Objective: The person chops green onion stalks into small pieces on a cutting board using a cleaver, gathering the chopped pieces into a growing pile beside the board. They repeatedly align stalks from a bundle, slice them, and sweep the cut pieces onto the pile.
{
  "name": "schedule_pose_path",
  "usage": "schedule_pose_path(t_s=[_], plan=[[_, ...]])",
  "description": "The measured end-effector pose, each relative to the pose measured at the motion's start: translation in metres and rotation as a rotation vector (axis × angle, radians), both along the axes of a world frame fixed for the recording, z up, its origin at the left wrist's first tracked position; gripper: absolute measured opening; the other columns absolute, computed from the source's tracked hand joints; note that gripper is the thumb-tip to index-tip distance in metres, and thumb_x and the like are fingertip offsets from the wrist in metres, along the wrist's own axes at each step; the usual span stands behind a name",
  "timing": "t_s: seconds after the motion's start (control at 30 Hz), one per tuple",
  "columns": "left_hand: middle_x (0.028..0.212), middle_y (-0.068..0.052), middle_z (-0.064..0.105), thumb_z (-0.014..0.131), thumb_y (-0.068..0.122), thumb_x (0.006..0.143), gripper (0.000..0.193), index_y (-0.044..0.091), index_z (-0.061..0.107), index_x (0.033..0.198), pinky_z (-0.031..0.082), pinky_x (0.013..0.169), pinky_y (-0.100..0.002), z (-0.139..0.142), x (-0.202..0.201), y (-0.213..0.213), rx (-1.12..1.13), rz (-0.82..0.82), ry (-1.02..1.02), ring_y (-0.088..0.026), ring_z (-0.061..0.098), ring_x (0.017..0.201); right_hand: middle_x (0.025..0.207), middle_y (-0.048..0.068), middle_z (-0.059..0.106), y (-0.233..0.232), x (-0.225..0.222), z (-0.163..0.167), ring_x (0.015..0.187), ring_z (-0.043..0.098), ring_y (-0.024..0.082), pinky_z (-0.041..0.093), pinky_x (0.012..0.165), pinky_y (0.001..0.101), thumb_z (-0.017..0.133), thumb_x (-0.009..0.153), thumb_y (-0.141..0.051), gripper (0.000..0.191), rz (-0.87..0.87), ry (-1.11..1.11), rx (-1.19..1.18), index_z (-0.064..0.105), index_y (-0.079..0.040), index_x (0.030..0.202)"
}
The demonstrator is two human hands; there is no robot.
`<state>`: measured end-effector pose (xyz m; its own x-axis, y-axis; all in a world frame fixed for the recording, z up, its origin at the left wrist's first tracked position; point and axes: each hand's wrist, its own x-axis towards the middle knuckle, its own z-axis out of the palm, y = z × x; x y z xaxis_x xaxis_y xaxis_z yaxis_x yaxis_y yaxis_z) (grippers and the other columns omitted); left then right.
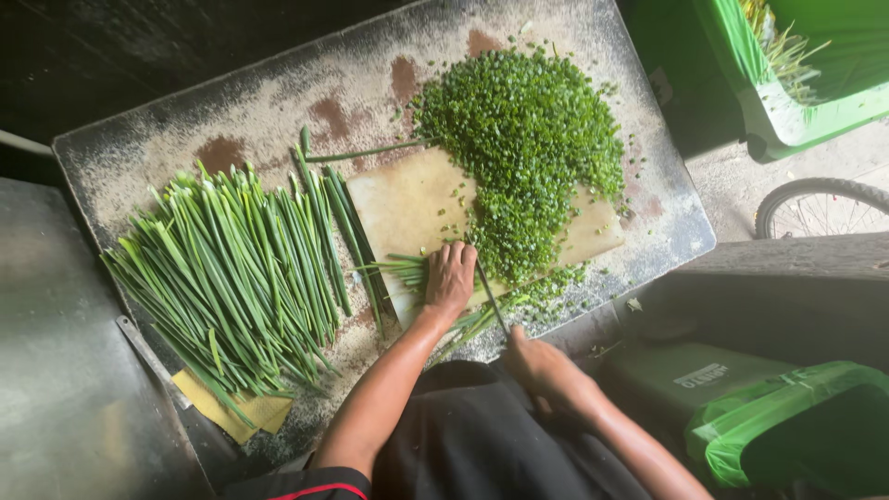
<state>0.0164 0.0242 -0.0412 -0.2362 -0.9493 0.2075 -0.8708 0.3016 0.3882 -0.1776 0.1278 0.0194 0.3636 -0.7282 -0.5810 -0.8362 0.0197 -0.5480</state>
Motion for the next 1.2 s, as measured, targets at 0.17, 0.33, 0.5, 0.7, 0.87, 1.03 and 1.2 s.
schedule_pose_path(t_s=[0.17,0.33,0.5,0.7,0.87,1.03,1.2], plan=[[0.111,-0.013,0.059,0.05,0.012,0.101,0.011,0.006,0.056,0.108,0.044,0.089,-0.046,0.009,0.002,0.005,0.034,0.007,0.031,-0.028,0.057,0.103,0.062,0.023,0.059,-0.021,0.025,-0.012,0.061,0.064,0.044,0.051,0.066,0.0545,0.048,0.1,-0.02,0.021,0.031,-0.17,-0.041,0.037,-0.001,0.1],[0.114,-0.013,0.061,0.05,0.013,0.097,0.016,0.007,0.058,0.108,0.043,0.091,-0.049,0.019,0.015,0.007,-0.02,0.05,0.008,-0.03,0.057,0.105,0.059,0.021,0.059,-0.019,0.021,0.019,0.059,0.064,0.047,0.048,0.059,0.0567,0.049,0.099,-0.024,0.027,-0.103,-0.059,-0.059,0.037,0.0,0.096],[0.121,-0.012,0.061,0.051,0.012,0.098,0.018,0.007,0.059,0.114,0.043,0.093,-0.048,0.012,0.02,0.011,0.053,-0.055,-0.044,-0.029,0.057,0.112,0.064,0.026,0.062,0.012,0.029,0.066,0.065,0.065,0.048,0.049,0.063,0.0576,0.047,0.1,-0.024,0.026,-0.093,0.033,-0.154,0.038,0.001,0.097],[0.116,-0.011,0.061,0.052,0.013,0.095,0.019,0.008,0.059,0.112,0.044,0.09,-0.047,0.008,0.02,0.01,0.015,-0.065,-0.061,-0.028,0.057,0.109,0.067,0.028,0.062,0.003,0.041,0.063,0.07,0.065,0.05,0.047,0.064,0.0596,0.056,0.096,-0.027,0.034,-0.054,0.005,-0.111,0.04,0.003,0.098],[0.111,-0.009,0.06,0.053,0.015,0.097,0.016,0.008,0.059,0.11,0.044,0.09,-0.047,0.009,0.02,0.009,0.069,-0.052,-0.03,-0.028,0.057,0.106,0.073,0.027,0.066,-0.005,0.034,0.032,0.072,0.065,0.049,0.05,0.069,0.0563,0.047,0.099,-0.023,0.026,-0.054,-0.063,-0.152,0.043,0.002,0.1],[0.111,-0.011,0.06,0.051,0.014,0.097,0.016,0.008,0.059,0.108,0.044,0.091,-0.048,0.009,0.019,0.006,0.072,-0.034,-0.044,-0.029,0.057,0.104,0.071,0.03,0.065,0.003,0.035,0.01,0.072,0.065,0.051,0.049,0.07,0.0597,0.053,0.098,-0.023,0.029,-0.047,0.068,-0.042,0.037,0.002,0.103],[0.113,-0.012,0.059,0.051,0.014,0.097,0.017,0.006,0.058,0.11,0.044,0.091,-0.048,0.008,0.023,0.01,0.021,-0.025,0.038,-0.032,0.057,0.104,0.072,0.03,0.065,0.003,0.028,0.002,0.069,0.064,0.052,0.05,0.064,0.0595,0.054,0.09,-0.019,0.031,0.006,-0.028,-0.023,0.036,0.001,0.104]])
